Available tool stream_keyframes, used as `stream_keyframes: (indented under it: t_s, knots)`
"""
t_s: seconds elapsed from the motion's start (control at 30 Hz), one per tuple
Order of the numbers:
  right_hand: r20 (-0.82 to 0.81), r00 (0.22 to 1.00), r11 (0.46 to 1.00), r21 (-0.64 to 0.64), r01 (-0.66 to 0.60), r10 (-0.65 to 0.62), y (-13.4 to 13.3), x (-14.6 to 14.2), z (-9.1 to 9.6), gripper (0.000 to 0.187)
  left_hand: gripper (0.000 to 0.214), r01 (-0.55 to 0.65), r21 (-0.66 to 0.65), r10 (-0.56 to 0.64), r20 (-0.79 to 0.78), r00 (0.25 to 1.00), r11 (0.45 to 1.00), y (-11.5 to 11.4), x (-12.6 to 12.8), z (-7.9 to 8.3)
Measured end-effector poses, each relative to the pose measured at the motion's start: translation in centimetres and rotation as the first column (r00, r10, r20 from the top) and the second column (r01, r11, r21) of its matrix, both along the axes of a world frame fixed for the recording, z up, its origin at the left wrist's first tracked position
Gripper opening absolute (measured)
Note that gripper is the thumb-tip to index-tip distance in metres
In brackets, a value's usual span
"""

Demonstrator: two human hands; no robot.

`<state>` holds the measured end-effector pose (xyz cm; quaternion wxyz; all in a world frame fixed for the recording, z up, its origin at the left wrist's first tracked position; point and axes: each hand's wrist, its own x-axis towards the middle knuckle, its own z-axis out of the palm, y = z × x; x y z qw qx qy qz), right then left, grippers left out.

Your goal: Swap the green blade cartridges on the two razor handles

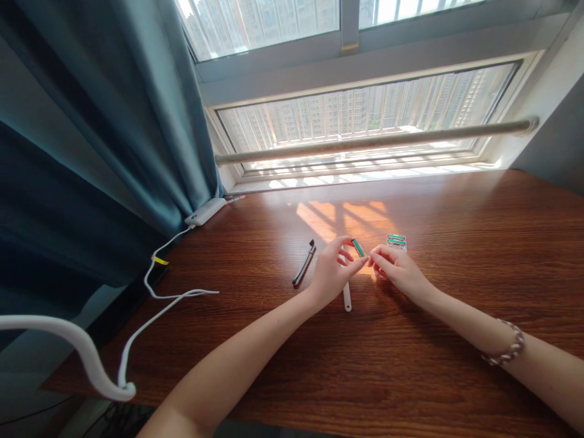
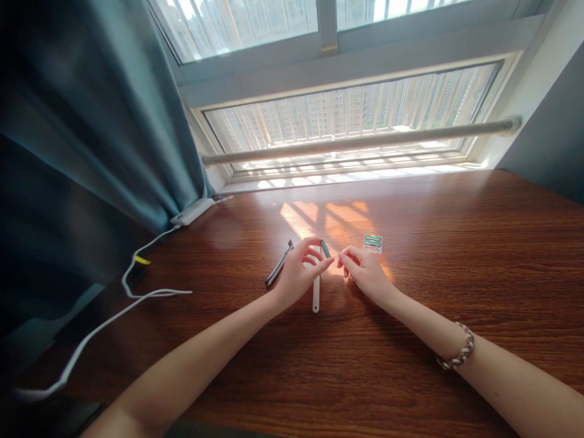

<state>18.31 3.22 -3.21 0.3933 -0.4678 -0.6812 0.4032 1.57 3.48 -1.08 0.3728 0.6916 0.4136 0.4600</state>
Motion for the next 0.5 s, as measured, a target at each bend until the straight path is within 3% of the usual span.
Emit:
stream_keyframes:
  t_s: [0.1,0.23,0.33,0.5]
  knots:
    - [0.189,0.976,0.986,0.103,-0.131,0.110,-0.8,-0.6,-0.4,0.023,0.031,0.053,-0.204,0.008,0.289,0.957,0.978,0.7,-0.4,0.4]
    - [0.496,0.855,0.923,0.239,-0.301,0.151,-2.2,-1.6,-0.4,0.031,0.028,0.214,-0.353,0.022,0.559,0.829,0.911,1.7,-1.0,0.1]
    - [0.599,0.789,0.908,0.244,-0.342,0.136,-2.8,-2.2,0.0,0.032,0.030,0.234,-0.397,0.060,0.601,0.797,0.887,2.2,-1.0,-0.5]
    - [0.584,0.805,0.934,0.223,-0.281,0.103,-2.7,-1.7,0.2,0.018,0.036,0.180,-0.415,0.098,0.565,0.819,0.892,2.5,-0.3,-1.3]
